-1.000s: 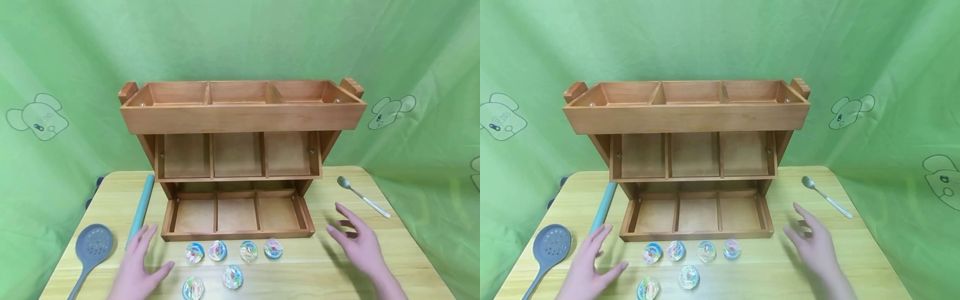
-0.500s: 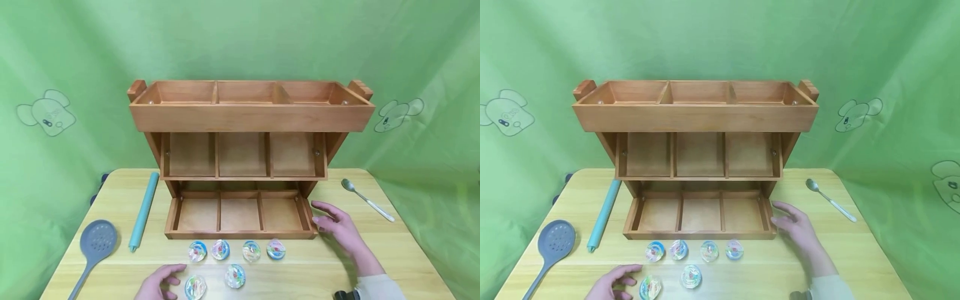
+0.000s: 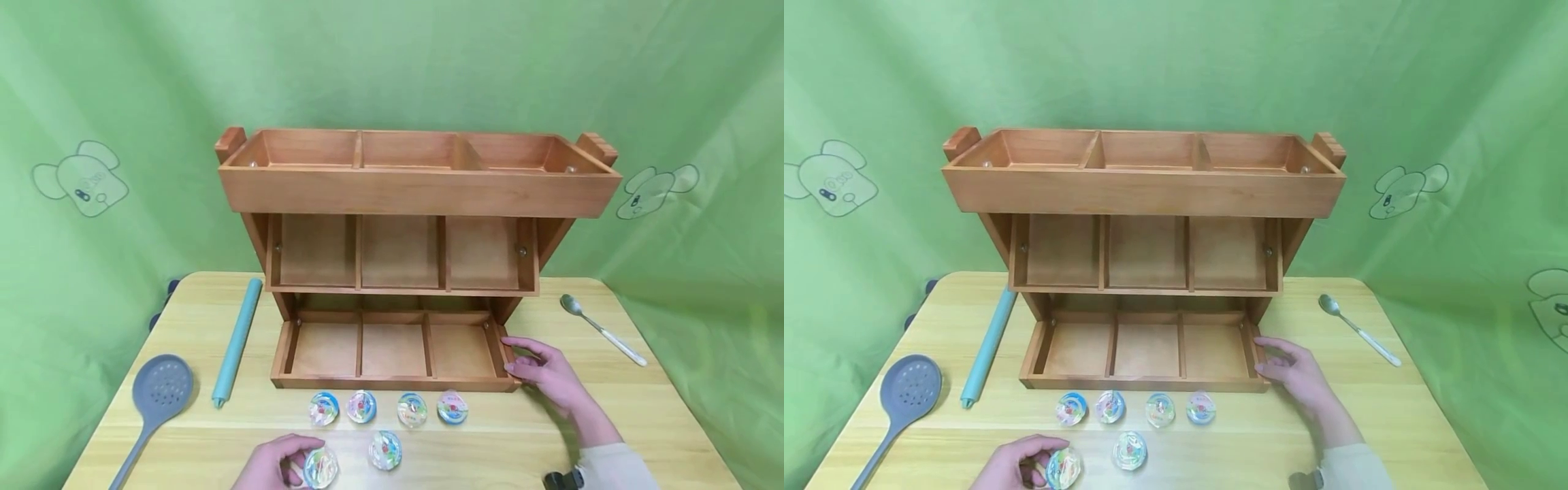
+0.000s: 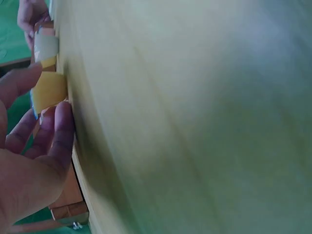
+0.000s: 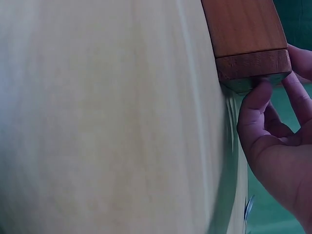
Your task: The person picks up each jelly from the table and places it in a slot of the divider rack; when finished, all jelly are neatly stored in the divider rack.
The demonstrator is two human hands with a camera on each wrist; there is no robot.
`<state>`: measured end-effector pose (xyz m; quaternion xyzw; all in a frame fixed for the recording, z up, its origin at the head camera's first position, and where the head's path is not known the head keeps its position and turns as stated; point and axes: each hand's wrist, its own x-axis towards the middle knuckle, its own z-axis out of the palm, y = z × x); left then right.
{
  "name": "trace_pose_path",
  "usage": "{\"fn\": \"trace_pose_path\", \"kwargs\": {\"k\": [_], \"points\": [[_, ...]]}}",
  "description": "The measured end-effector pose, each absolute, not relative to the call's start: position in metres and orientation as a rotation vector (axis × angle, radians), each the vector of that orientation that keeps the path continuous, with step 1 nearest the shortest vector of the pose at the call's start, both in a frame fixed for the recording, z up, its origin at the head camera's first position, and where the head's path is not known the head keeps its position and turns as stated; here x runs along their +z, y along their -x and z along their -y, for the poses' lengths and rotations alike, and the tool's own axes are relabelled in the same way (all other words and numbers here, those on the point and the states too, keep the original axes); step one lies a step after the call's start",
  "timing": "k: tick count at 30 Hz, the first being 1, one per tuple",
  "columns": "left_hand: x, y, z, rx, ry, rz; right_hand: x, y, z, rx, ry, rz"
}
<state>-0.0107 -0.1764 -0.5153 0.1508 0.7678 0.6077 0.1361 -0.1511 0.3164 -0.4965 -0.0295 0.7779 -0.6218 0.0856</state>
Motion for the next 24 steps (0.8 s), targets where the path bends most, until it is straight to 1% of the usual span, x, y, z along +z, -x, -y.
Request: {"fn": "trace_pose_path", "kwargs": {"k": [10,14,20,24], "points": [[-0.514,0.011,0.176,1.741,-0.374,-2.201,-0.494,0.150,-0.317,-1.818,0.098,-2.321],[-0.509,0.010,0.179,1.794,-0.377,-2.100,-0.492,0.150,-0.316,-1.807,0.093,-2.322],[-0.491,0.006,0.182,1.887,-0.258,-1.937,-0.491,0.150,-0.315,-1.775,0.098,-2.341],[-0.476,0.009,0.179,1.928,-0.297,-1.952,-0.492,0.150,-0.317,-1.771,0.103,-2.352]]}}
